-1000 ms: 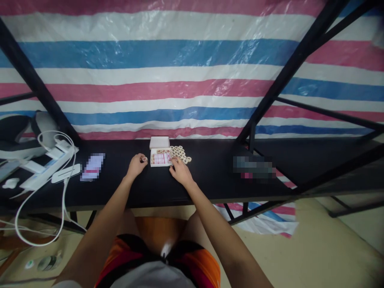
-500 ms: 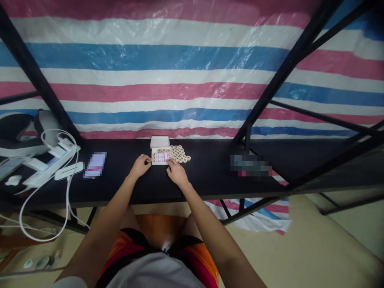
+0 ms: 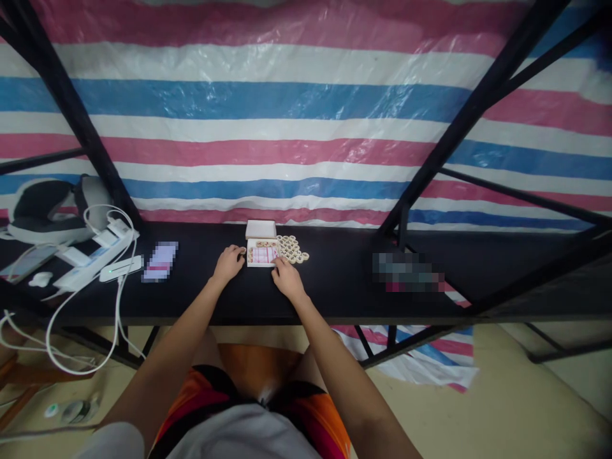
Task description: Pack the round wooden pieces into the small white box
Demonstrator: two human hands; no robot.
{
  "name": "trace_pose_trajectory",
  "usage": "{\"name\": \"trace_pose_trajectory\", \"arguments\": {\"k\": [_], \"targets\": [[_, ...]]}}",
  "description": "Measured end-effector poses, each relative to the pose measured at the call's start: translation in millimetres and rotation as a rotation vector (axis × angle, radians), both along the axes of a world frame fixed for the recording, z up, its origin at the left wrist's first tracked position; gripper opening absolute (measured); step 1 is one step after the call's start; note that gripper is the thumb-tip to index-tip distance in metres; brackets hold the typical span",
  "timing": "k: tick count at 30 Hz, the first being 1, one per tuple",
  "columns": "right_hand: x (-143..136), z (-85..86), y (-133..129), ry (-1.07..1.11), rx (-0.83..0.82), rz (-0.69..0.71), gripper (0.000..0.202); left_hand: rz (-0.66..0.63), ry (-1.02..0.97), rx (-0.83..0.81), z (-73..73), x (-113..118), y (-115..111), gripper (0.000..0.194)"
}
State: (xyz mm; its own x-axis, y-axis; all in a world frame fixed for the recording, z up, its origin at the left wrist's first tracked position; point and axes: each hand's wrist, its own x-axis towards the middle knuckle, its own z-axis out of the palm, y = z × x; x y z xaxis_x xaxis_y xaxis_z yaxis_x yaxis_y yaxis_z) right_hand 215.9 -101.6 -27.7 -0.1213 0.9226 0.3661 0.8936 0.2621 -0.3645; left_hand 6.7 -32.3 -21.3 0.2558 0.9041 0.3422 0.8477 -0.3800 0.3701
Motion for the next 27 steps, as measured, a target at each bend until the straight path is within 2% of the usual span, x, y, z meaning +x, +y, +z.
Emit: {"name": "trace_pose_trajectory", "arguments": {"k": [4, 11, 15, 17, 21, 24, 27], "targets": [[0.5, 0.7, 1.0, 0.031, -0.017, 0.02, 0.031, 0.025, 0.101, -0.022, 5.6, 5.5, 9.2, 0.039], [-0.9, 0.1, 1.1, 0.049, -0.031, 0.012, 0.034, 0.065, 0.053, -0.019, 10.3, 9.2, 14.9, 0.039], [-1.2, 1.0, -0.2, 0.018, -0.017, 0.008, 0.042, -0.02, 0.157, 0.018, 22.4, 16.0, 7.0, 0.03], [-1.6, 1.2, -0.6, 0.003, -0.021, 0.018, 0.044, -0.066, 0.274, -0.015, 30.7, 21.1, 5.6, 0.031], [-2.6, 0.0, 0.2, -0.004, -0.041, 0.001, 0.04, -0.067, 0.462, -0.083, 43.4, 31.1, 12.7, 0.036], [-2.8, -1.2, 1.3, 0.001, -0.025, -0.009, 0.038, -0.057, 0.516, -0.142, 48.1, 36.9, 23.1, 0.036], [-2.4, -1.6, 1.9, 0.009, -0.022, -0.021, 0.038, -0.04, 0.488, -0.225, 50.8, 41.0, 34.0, 0.035]]}}
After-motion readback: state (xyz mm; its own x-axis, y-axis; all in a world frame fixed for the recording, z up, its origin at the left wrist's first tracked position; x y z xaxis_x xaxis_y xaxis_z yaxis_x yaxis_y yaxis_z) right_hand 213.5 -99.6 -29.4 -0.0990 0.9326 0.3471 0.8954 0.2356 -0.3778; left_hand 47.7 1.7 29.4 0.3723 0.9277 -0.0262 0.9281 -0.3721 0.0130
